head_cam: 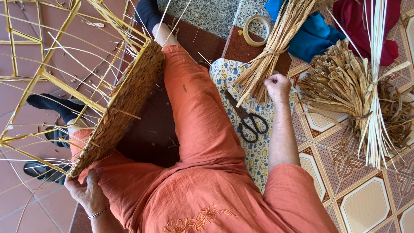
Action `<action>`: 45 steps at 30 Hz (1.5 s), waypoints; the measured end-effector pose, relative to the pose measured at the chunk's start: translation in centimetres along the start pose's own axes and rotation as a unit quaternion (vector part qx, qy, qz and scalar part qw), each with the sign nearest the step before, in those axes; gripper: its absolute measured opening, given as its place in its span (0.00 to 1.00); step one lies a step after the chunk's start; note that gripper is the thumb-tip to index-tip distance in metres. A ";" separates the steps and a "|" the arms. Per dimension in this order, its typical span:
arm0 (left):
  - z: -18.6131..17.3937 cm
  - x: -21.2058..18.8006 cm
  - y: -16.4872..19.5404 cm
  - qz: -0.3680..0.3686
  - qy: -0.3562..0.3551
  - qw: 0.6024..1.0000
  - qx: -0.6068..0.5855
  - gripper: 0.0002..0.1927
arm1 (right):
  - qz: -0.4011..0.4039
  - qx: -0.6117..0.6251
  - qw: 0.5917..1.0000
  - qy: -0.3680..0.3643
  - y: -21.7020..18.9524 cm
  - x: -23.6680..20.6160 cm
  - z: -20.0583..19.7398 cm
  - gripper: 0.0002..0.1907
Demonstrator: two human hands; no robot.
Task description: The person weaves a basket by hand, interlacing dried plant strips through a yellow rectangular frame. They repeatedly thread, pull, and adjust the strips to build up the basket walls.
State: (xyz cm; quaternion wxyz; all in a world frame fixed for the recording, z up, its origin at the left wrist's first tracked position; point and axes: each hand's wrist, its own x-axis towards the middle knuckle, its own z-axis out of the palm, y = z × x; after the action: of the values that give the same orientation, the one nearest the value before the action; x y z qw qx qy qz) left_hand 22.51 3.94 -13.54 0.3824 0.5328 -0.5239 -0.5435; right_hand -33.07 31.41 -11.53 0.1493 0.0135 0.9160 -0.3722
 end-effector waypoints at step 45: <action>10.3 -3.0 7.2 -0.019 -0.412 0.887 0.207 0.09 | 0.063 0.468 0.777 -0.416 -5.0 -16.4 17.1 0.04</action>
State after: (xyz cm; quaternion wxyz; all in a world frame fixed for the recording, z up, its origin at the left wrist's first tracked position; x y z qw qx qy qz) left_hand 11.82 7.35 -7.17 0.0023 0.3378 -0.7248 -0.6004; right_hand -13.57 17.52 -15.05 0.5147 -0.0167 0.4747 -0.7138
